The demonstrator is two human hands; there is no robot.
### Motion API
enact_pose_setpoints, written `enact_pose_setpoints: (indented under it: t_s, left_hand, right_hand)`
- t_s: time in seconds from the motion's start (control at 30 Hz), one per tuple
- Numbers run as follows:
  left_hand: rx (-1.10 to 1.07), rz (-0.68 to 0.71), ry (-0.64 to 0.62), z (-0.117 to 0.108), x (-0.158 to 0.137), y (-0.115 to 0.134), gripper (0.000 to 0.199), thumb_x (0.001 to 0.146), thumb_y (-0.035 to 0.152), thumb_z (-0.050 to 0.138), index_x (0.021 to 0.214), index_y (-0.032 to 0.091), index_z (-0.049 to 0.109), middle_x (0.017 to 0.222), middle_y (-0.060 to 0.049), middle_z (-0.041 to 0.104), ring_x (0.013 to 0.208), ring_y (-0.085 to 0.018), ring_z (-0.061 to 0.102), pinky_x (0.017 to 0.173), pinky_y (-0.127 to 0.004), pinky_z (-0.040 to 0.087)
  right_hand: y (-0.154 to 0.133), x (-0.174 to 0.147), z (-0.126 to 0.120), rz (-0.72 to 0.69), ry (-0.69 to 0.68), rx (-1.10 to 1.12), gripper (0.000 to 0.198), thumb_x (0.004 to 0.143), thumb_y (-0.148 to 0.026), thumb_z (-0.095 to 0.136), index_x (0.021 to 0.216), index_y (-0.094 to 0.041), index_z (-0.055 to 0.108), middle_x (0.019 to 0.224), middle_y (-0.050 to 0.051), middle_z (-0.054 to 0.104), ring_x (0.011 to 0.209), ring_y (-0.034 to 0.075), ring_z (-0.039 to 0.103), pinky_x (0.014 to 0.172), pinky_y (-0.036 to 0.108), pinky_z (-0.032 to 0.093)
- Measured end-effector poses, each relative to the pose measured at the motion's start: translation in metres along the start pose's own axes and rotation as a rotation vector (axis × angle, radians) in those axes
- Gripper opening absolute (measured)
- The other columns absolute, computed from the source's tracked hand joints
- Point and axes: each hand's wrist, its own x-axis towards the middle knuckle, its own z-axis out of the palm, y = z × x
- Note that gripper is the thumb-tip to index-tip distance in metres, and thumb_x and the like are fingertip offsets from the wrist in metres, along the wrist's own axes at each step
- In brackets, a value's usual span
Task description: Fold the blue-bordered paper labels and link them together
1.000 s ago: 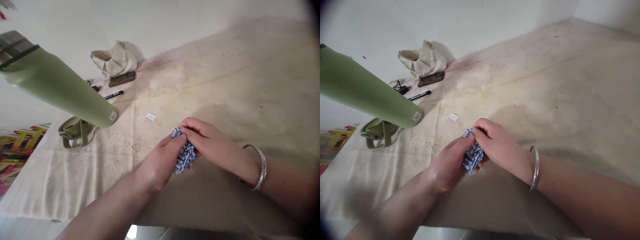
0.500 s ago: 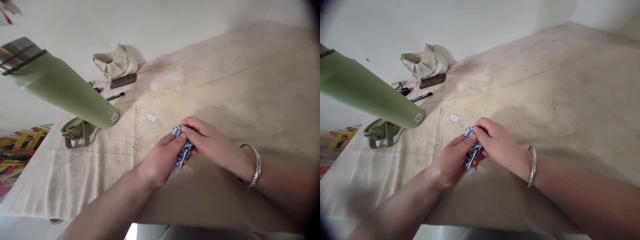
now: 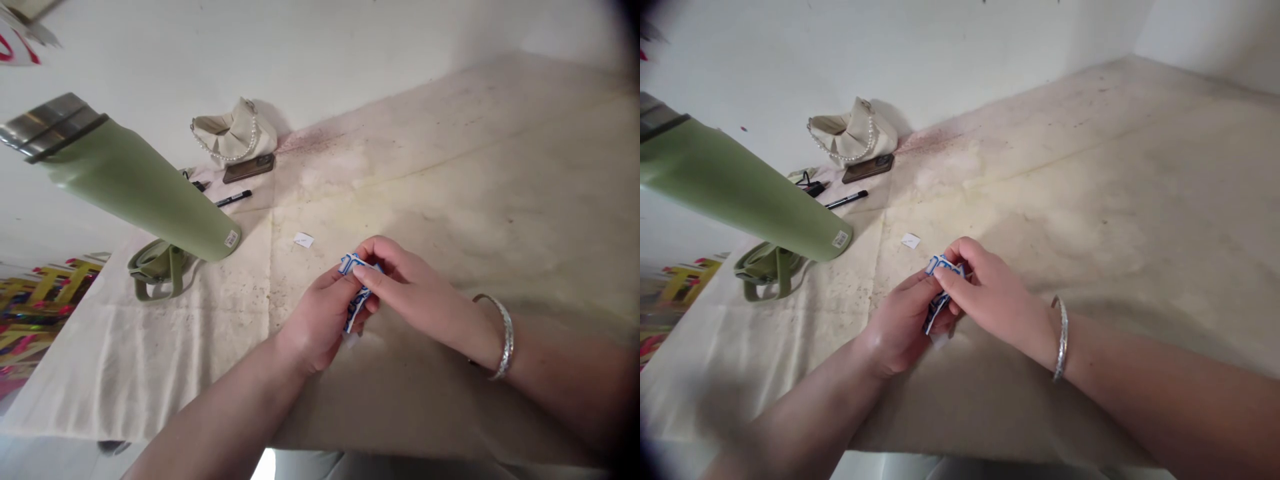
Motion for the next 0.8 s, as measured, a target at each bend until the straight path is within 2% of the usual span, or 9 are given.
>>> enact_pose_setpoints:
  t_s: [0.23, 0.43, 0.63, 0.8]
  left_hand:
    - [-0.040, 0.017, 0.017, 0.0002, 0.0004, 0.0001, 0.018, 0.081, 0.033, 0.051, 0.074, 0.016, 0.049, 0.057, 0.004, 0.046, 0.044, -0.005, 0.035, 0.041, -0.020, 0.023]
    - [-0.065, -0.008, 0.034, 0.0001, -0.0001, 0.0005, 0.027, 0.084, 0.041, 0.047, 0.072, 0.017, 0.048, 0.053, 0.004, 0.044, 0.042, -0.006, 0.033, 0.041, -0.022, 0.023]
    - [-0.048, -0.032, 0.040, 0.0011, -0.0022, 0.0011, 0.027, 0.084, 0.039, 0.044, 0.070, 0.016, 0.048, 0.052, 0.004, 0.043, 0.042, -0.006, 0.032, 0.043, -0.023, 0.022]
    - [-0.032, -0.042, 0.013, 0.0004, -0.0025, 0.0019, 0.029, 0.085, 0.038, 0.043, 0.067, 0.015, 0.047, 0.053, 0.003, 0.041, 0.045, -0.006, 0.031, 0.045, -0.023, 0.022]
  right_hand:
    - [-0.0007, -0.0014, 0.0023, -0.022, 0.012, 0.007, 0.024, 0.086, -0.034, 0.050, 0.108, -0.026, 0.049, 0.094, 0.001, 0.063, 0.063, 0.013, 0.063, 0.062, 0.028, 0.055]
    - [-0.0006, -0.0043, 0.0022, -0.031, 0.059, -0.043, 0.037, 0.083, -0.030, 0.054, 0.119, -0.028, 0.047, 0.107, 0.003, 0.060, 0.069, 0.013, 0.064, 0.065, 0.028, 0.056]
    - [-0.0026, -0.0048, 0.0013, -0.003, -0.026, 0.027, 0.030, 0.084, -0.032, 0.052, 0.114, -0.028, 0.048, 0.109, 0.002, 0.061, 0.064, 0.013, 0.067, 0.064, 0.030, 0.058]
    - [-0.0043, -0.0044, 0.0017, 0.023, -0.058, 0.044, 0.032, 0.085, -0.031, 0.050, 0.117, -0.027, 0.046, 0.093, 0.001, 0.065, 0.062, 0.014, 0.068, 0.065, 0.031, 0.059]
